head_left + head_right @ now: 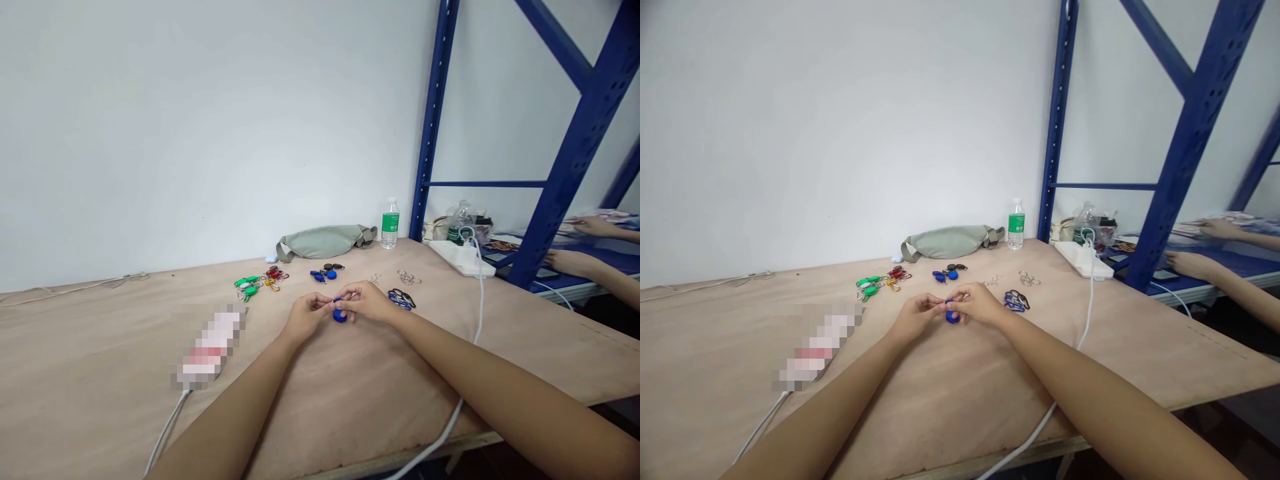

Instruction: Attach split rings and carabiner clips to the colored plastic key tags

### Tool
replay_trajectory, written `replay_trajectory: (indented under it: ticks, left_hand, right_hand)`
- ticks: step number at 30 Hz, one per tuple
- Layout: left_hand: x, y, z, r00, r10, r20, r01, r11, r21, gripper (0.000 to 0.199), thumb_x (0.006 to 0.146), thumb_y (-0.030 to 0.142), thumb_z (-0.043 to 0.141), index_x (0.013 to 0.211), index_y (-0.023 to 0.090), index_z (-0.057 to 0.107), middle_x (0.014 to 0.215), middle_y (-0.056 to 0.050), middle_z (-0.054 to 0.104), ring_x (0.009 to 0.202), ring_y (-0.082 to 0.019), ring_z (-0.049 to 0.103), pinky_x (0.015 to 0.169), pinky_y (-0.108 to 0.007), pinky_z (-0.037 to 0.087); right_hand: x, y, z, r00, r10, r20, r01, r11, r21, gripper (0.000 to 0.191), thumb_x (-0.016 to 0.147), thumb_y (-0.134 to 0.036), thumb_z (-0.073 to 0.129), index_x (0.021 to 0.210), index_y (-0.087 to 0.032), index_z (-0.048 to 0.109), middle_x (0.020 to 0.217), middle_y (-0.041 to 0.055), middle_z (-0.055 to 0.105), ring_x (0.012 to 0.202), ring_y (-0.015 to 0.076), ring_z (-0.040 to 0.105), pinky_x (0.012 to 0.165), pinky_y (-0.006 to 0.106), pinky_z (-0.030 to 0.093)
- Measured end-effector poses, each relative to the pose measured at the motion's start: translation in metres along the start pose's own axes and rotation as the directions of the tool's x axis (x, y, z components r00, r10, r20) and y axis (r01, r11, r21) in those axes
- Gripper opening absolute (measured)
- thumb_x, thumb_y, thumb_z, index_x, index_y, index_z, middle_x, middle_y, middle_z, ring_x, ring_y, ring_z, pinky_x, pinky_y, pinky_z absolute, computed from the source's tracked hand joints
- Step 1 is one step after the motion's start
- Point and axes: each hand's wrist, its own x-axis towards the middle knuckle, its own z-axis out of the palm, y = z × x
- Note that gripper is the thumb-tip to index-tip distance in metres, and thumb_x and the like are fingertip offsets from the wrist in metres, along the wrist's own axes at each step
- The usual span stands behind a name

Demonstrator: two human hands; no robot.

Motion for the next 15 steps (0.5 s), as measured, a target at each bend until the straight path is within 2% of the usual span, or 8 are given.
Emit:
replay_trajectory:
  ticks: [3, 6, 11, 15]
  left_hand:
    - [0.0015, -0.0035, -0.0018, 1.0, -0.025, -0.017, 0.024, 0.999, -0.037, 0.024, 0.064, 0.035, 0.063, 0.072, 0.013, 0.06, 0.069, -0.004, 0.065, 0.066, -0.014, 0.059, 0.065, -0.026, 0.044]
    - [0.0021, -0.0045, -0.0023, 1.0, -0.021, -0.011, 0.02, 0.999, -0.045, 0.022, 0.065, 0.033, 0.061, 0.072, 0.013, 0.058, 0.064, -0.002, 0.062, 0.063, -0.013, 0.058, 0.063, -0.024, 0.044]
    - [-0.0001, 0.0011, 0.0, 0.996, 0.089, 0.018, -0.087, 0.991, -0.105, 0.024, 0.065, 0.028, 0.063, 0.084, 0.013, 0.057, 0.076, -0.004, 0.063, 0.072, -0.012, 0.058, 0.071, -0.026, 0.044]
    - [-0.0011, 0.0011, -0.0006, 0.994, 0.103, 0.036, -0.099, 0.99, -0.096, 0.03, 0.063, 0.03, 0.066, 0.086, 0.013, 0.056, 0.08, -0.005, 0.063, 0.073, -0.013, 0.059, 0.071, -0.027, 0.046]
  right_hand:
    - [0.0006, 0.0012, 0.0007, 1.0, -0.008, -0.03, 0.01, 0.998, 0.065, 0.039, 0.058, -0.036, 0.069, 0.087, -0.013, 0.057, 0.065, 0.0017, 0.061, 0.049, 0.012, 0.059, 0.042, 0.022, 0.049]
    - [0.0009, 0.0006, 0.0034, 1.0, -0.001, 0.024, -0.002, 0.993, 0.116, 0.036, 0.057, -0.035, 0.07, 0.08, -0.012, 0.057, 0.065, 0.0026, 0.061, 0.056, 0.0151, 0.062, 0.046, 0.025, 0.052]
    - [0.0, -0.0042, 0.0076, 1.0, -0.002, 0.019, -0.001, 0.985, 0.172, 0.036, 0.057, -0.035, 0.07, 0.082, -0.011, 0.058, 0.065, 0.0025, 0.061, 0.059, 0.0151, 0.062, 0.055, 0.029, 0.055]
    - [0.001, -0.0038, 0.006, 0.999, 0.036, 0.012, -0.037, 0.977, 0.208, 0.036, 0.057, -0.035, 0.07, 0.083, -0.012, 0.058, 0.068, 0.0036, 0.064, 0.059, 0.0147, 0.063, 0.057, 0.03, 0.055]
